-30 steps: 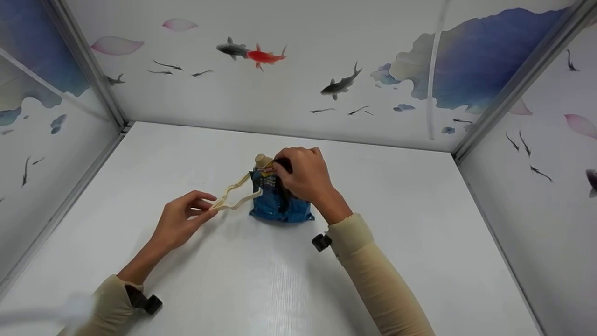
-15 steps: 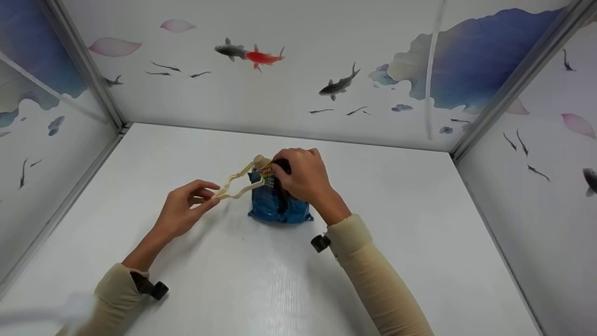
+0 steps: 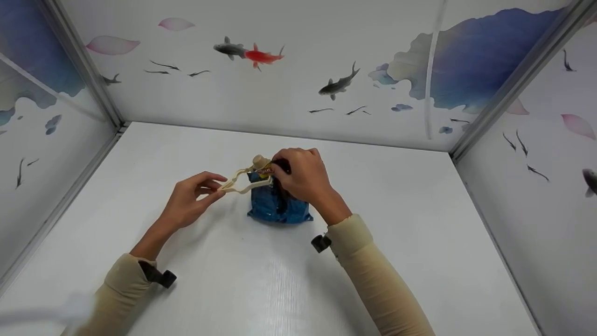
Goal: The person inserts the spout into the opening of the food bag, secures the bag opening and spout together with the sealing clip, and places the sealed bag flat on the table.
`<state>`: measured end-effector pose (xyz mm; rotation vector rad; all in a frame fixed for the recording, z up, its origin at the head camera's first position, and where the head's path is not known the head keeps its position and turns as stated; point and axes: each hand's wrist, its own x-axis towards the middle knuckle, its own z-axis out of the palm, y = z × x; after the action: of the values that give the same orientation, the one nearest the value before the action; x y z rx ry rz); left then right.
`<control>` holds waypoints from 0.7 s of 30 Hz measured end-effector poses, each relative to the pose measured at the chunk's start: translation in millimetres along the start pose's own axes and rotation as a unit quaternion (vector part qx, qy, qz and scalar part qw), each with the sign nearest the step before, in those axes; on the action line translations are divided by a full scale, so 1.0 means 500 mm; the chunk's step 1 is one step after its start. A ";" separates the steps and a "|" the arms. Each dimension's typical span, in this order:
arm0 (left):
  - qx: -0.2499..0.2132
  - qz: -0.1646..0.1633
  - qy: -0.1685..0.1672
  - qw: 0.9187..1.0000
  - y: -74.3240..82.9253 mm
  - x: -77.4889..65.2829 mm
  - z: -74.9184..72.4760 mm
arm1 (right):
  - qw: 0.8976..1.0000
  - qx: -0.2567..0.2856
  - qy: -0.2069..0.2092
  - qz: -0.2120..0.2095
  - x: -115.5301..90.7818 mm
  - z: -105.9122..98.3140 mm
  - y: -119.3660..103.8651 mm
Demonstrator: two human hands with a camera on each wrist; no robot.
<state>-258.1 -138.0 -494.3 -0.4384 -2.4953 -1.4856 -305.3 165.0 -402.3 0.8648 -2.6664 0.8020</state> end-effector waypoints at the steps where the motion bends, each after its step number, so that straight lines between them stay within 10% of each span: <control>1: 0.001 0.003 -0.001 1.000 0.001 0.003 0.001 | 1.000 0.002 0.000 -0.001 0.000 0.000 0.000; 21: -0.007 0.032 -0.005 0.999 0.016 0.037 0.034 | 1.000 0.009 -0.011 0.006 0.001 -0.001 -0.001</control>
<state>-272.9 -116.9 -489.8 -0.5238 -2.4562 -1.4816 -305.3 164.6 -401.4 0.8679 -2.6905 0.8263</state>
